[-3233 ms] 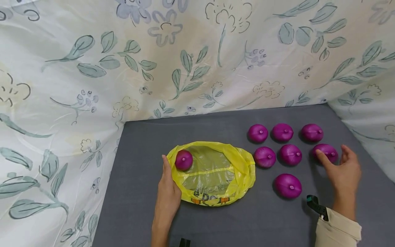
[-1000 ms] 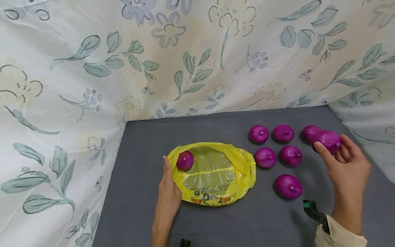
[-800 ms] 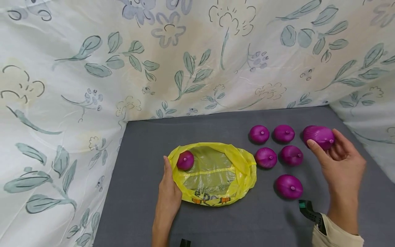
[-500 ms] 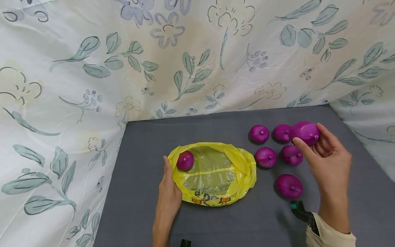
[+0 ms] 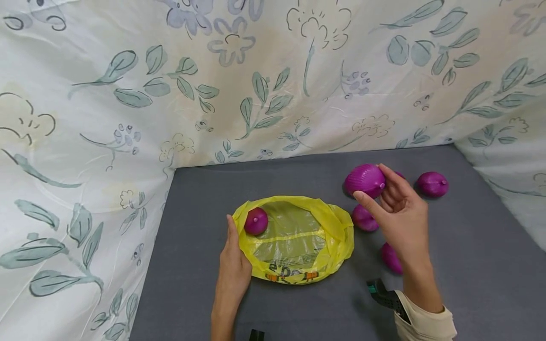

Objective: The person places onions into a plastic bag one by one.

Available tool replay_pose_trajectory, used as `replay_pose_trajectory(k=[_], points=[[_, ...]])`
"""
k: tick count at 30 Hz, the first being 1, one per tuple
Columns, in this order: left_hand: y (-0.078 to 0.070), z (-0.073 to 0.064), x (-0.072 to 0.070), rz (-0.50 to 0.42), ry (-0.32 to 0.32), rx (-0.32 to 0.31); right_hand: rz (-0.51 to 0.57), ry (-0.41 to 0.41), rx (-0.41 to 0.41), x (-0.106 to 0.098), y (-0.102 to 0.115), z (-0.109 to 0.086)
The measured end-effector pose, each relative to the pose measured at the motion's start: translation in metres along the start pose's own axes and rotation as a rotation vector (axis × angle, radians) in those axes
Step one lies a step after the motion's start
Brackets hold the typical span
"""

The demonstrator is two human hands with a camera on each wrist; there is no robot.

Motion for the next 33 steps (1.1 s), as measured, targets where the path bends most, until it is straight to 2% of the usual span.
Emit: replay_pose_trajectory(k=[3,7,15,20,28,33], points=[[0.001,0.001,0.0,-0.003,0.008,-0.007,-0.017,0.037,-0.029,0.014,0.003,-0.003],[0.003,0.001,-0.001,-0.004,0.013,-0.013,0.016,0.075,-0.044,0.028,0.006,-0.006],[0.003,0.0,-0.003,-0.01,0.014,0.003,0.029,0.133,-0.062,0.051,0.009,-0.014],[0.004,0.0,-0.004,-0.002,0.004,0.022,-0.008,0.188,-0.087,0.068,0.006,-0.021],[0.004,-0.002,-0.005,-0.004,0.0,0.042,-0.084,0.271,-0.079,0.092,-0.002,-0.033],[0.005,-0.002,-0.007,-0.006,-0.002,0.052,-0.077,0.308,-0.083,0.103,-0.004,-0.038]])
Point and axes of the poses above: each hand's wrist, its own z-axis towards the middle knuckle, its own x-axis out of the palm, y = z × x, the point moved 3 cm from there along z, towards the middle knuckle, and after that the axes turned 7 degrees about -z, right-handed, at the moved point
